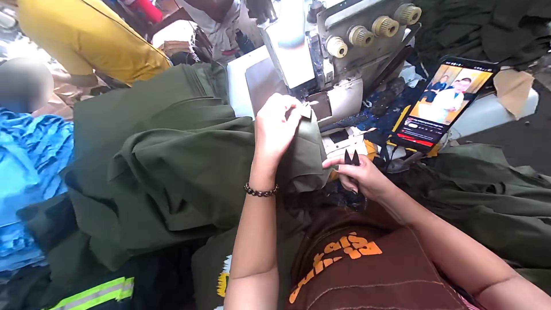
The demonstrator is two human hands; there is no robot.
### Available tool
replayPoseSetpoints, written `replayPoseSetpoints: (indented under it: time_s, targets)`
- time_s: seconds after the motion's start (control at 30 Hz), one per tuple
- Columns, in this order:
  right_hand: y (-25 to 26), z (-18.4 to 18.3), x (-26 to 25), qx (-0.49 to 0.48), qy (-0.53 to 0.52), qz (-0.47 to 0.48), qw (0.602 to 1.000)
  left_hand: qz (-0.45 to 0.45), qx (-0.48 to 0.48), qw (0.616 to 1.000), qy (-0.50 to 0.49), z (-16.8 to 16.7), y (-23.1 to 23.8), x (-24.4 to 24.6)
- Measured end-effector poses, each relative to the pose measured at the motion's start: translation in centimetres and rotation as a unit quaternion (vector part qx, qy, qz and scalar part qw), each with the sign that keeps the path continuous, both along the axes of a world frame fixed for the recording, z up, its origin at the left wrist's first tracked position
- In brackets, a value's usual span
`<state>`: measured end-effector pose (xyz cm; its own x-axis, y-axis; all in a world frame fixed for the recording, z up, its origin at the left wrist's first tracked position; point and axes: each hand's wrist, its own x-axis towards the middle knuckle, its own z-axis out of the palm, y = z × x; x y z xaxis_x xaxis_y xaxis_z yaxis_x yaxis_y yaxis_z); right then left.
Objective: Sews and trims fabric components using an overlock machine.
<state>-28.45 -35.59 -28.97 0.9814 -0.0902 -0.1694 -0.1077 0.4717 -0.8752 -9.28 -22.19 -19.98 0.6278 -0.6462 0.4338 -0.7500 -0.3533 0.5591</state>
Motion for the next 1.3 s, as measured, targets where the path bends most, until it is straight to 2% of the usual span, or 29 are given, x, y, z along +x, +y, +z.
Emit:
replayPoseSetpoints:
  time_s: [0.1,0.23,0.3,0.6,0.77,1.03,1.2,1.27,1.3]
  targets:
    - [0.2,0.0,0.3,0.002,0.002,-0.009,1.0,0.001,0.01,1.0,0.011,0.6,0.6,-1.5]
    - [1.1,0.4,1.2,-0.131,0.029,-0.042,0.99,-0.001,-0.006,1.0,0.004,0.5,0.7,-2.1]
    - [1.3,0.3,1.4,-0.156,0.027,-0.053,0.986,-0.003,-0.006,1.0,0.005,0.5,0.9,-1.9]
    - [0.5,0.5,0.2,-0.068,0.057,-0.048,0.995,0.001,0.043,0.996,0.073,2.2,2.5,-1.1]
    - [0.3,0.3,-0.5,-0.067,0.065,-0.012,0.996,0.018,0.042,0.993,0.112,2.9,3.4,-1.7]
    - [0.9,0.4,-1.4,-0.094,0.058,0.019,0.994,0.018,0.061,0.995,0.071,2.4,2.9,-1.4]
    - [1.2,0.2,-1.6,-0.096,0.057,0.017,0.994,0.046,0.057,0.992,0.103,2.4,2.5,-1.7]
    - [1.3,0.1,-1.6,-0.091,0.055,0.01,0.994,0.052,0.047,0.995,0.068,1.7,2.3,-1.8]
    - [1.4,0.1,-1.6,-0.09,0.051,0.006,0.995,0.059,0.049,0.997,0.02,1.1,2.1,-2.0]
